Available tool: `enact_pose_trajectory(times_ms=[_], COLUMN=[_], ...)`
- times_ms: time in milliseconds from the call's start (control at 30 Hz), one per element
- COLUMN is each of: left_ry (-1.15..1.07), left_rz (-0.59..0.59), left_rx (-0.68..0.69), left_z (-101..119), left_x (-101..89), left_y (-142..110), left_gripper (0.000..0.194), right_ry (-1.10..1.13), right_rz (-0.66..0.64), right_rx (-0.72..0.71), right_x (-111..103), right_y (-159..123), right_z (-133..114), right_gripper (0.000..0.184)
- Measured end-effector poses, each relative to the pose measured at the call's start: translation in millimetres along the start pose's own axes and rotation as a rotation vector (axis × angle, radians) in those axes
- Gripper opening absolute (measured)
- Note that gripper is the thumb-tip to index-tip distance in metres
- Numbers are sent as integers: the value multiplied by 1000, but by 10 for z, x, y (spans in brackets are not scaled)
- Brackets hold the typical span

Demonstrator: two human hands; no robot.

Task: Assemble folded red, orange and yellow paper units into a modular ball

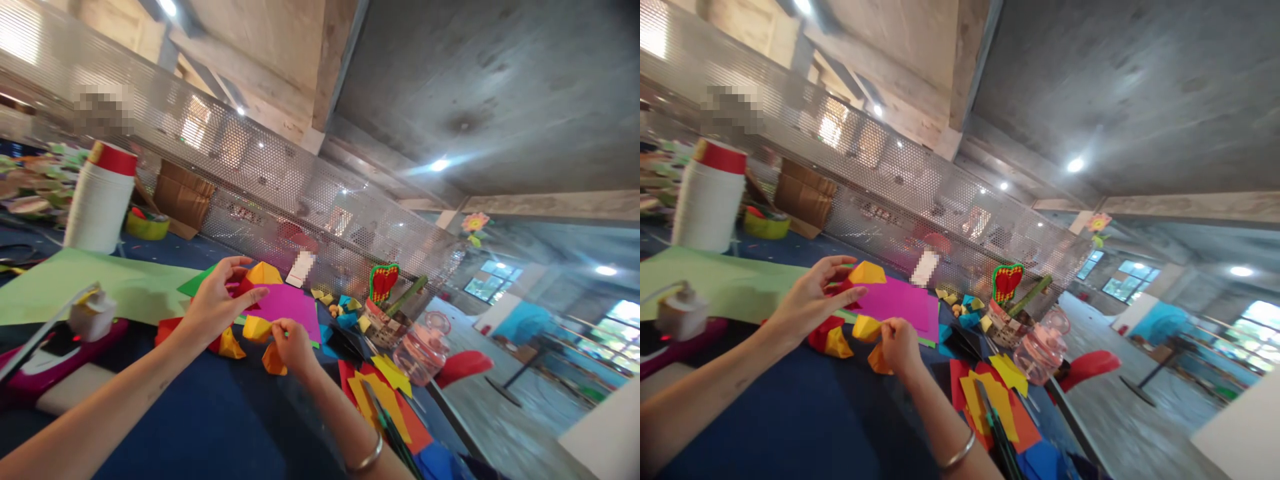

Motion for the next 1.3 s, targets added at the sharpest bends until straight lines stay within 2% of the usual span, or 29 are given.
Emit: enact_pose_trajectory(times_ms=[167, 300, 467, 600, 833, 1033, 1133, 1233, 1300], left_ry=[60, 150, 233, 250, 177, 65, 69, 97, 123], left_rz=[20, 49, 61, 58, 92, 57, 59, 74, 93], left_rx=[34, 105, 180, 192, 150, 84, 89, 108, 127], left_z=[-7, 17, 83, 102, 91, 106, 108, 103, 105], left_x=[-18, -42, -35, -30, -163, -166, -161, -165, -173], left_y=[4, 20, -11, -29, 52, 49, 43, 53, 58], left_gripper=[57, 55, 55, 55, 56, 57, 57, 57, 56], right_ry=[106, 153, 161, 177, 233, 119, 10, -79, -100], right_rz=[2, 48, 118, 114, 71, 33, 20, -26, -51], right_rx=[91, 84, 59, 60, 3, -52, -88, -114, -117], right_x=[-56, -52, -181, -279, -258, -147, -94, 19, 89], right_y=[13, 1, -59, -117, -52, 23, 8, -34, -62], right_z=[196, 203, 239, 241, -84, -438, -498, -468, -426], right_gripper=[24, 21, 17, 32, 22, 23, 13, 21, 14])
Point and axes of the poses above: each hand's wrist, its own y-axis towards the middle knuckle, its own x-axis out of the palm, z = x × y, the point moved 10 cm from there along y, towards the middle knuckle, and after that the axes turned 4 degrees about y, right-handed, at the moved point
